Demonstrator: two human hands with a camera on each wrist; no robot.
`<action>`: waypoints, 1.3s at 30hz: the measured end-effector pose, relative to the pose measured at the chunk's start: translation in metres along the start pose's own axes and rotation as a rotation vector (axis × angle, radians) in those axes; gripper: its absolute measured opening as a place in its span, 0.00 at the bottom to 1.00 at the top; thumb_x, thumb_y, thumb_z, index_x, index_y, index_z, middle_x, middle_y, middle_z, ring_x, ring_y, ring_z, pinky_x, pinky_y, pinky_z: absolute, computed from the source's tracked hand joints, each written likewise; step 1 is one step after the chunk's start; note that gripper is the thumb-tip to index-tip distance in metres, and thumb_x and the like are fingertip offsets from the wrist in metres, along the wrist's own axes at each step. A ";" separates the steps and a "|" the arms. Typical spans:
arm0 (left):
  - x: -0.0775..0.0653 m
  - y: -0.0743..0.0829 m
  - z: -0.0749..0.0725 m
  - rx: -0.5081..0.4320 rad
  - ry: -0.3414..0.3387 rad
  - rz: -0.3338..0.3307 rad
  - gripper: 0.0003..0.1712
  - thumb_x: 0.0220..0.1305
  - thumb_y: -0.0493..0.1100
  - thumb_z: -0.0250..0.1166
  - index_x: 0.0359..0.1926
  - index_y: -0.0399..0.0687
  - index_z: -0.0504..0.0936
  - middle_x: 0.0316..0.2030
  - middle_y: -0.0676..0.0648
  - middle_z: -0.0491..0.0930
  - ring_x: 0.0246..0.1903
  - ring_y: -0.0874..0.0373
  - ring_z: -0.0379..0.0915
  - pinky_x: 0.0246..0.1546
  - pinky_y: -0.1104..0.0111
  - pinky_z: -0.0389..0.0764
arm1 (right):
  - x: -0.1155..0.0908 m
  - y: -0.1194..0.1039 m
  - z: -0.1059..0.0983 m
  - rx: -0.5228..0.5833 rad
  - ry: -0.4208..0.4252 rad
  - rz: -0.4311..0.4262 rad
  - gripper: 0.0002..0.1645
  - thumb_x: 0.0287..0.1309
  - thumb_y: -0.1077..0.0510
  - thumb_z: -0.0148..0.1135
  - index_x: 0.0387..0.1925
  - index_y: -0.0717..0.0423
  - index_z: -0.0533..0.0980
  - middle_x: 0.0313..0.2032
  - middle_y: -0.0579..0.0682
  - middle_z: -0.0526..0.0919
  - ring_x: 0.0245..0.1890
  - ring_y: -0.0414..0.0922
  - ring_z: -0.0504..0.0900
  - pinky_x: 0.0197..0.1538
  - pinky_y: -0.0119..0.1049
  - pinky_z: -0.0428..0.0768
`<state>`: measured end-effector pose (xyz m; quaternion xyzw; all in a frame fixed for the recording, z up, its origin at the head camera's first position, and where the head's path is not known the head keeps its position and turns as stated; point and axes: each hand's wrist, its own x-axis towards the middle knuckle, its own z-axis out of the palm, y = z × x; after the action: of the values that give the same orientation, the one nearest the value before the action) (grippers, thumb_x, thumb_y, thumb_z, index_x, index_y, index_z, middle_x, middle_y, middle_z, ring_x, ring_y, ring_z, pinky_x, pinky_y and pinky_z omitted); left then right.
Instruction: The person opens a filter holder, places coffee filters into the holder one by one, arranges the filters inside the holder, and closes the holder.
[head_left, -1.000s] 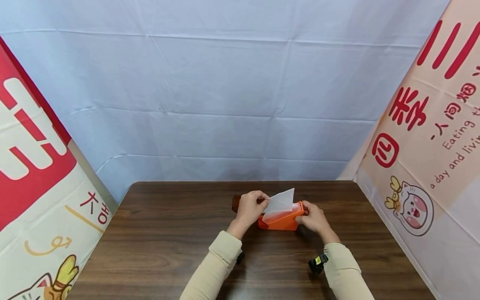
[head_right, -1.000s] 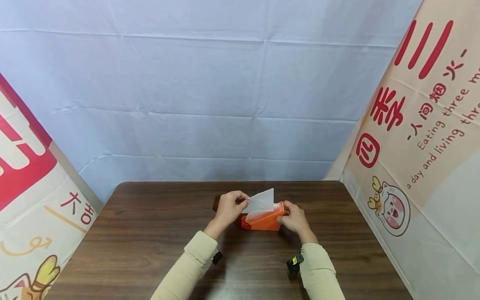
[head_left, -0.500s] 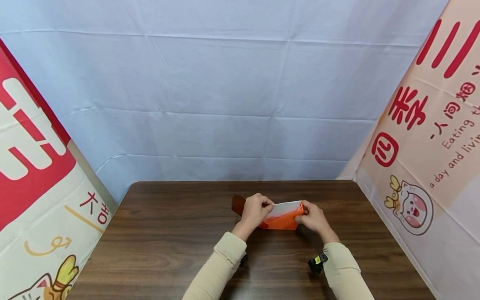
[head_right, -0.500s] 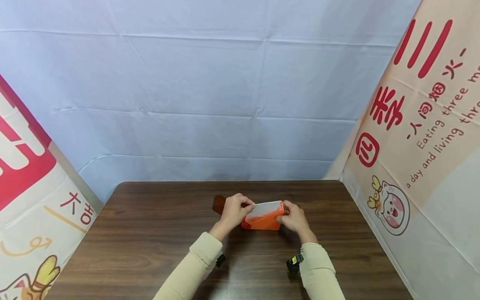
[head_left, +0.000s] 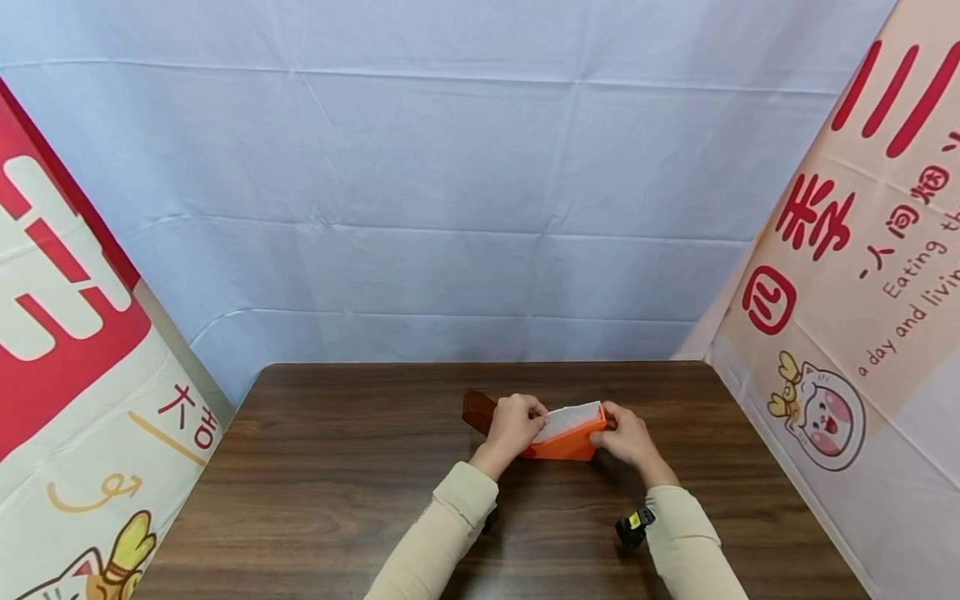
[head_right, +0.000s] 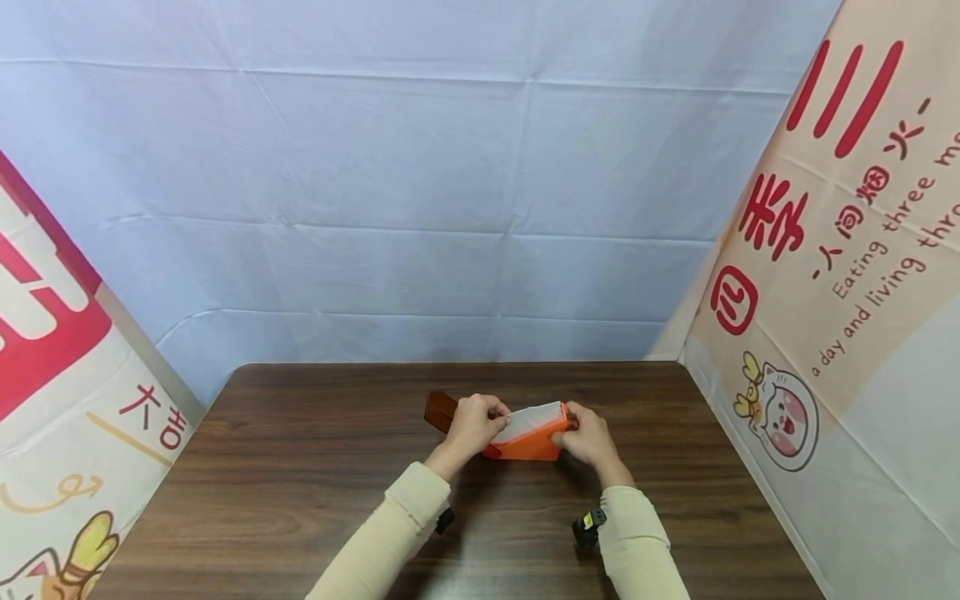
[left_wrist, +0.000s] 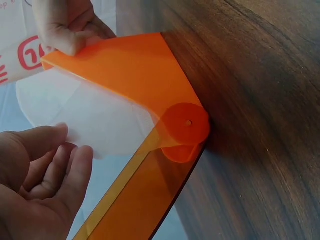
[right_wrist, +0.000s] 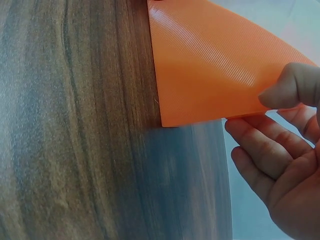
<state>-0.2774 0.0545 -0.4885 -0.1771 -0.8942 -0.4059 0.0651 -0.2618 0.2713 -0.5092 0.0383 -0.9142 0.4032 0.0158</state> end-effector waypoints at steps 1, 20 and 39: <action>0.000 -0.001 0.001 0.001 -0.002 -0.002 0.03 0.55 0.38 0.69 0.26 0.48 0.86 0.19 0.58 0.76 0.18 0.67 0.67 0.19 0.76 0.70 | 0.000 0.000 0.000 -0.003 0.001 -0.002 0.22 0.37 0.67 0.63 0.41 0.58 0.75 0.31 0.50 0.79 0.29 0.47 0.73 0.33 0.39 0.70; 0.008 0.000 0.012 0.092 -0.040 -0.042 0.06 0.54 0.37 0.69 0.22 0.49 0.85 0.23 0.55 0.79 0.24 0.62 0.72 0.26 0.73 0.74 | 0.001 0.001 -0.001 -0.006 -0.011 -0.001 0.20 0.38 0.68 0.62 0.39 0.57 0.74 0.28 0.50 0.76 0.27 0.47 0.71 0.30 0.39 0.69; 0.010 0.001 0.015 0.212 -0.096 -0.052 0.05 0.54 0.34 0.67 0.26 0.48 0.86 0.25 0.52 0.80 0.23 0.59 0.73 0.25 0.71 0.76 | 0.001 0.004 0.001 0.039 -0.020 0.027 0.20 0.40 0.68 0.63 0.41 0.59 0.74 0.30 0.51 0.77 0.29 0.48 0.72 0.32 0.39 0.71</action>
<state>-0.2864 0.0692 -0.4953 -0.1652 -0.9385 -0.3017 0.0299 -0.2629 0.2731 -0.5124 0.0301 -0.9066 0.4209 0.0006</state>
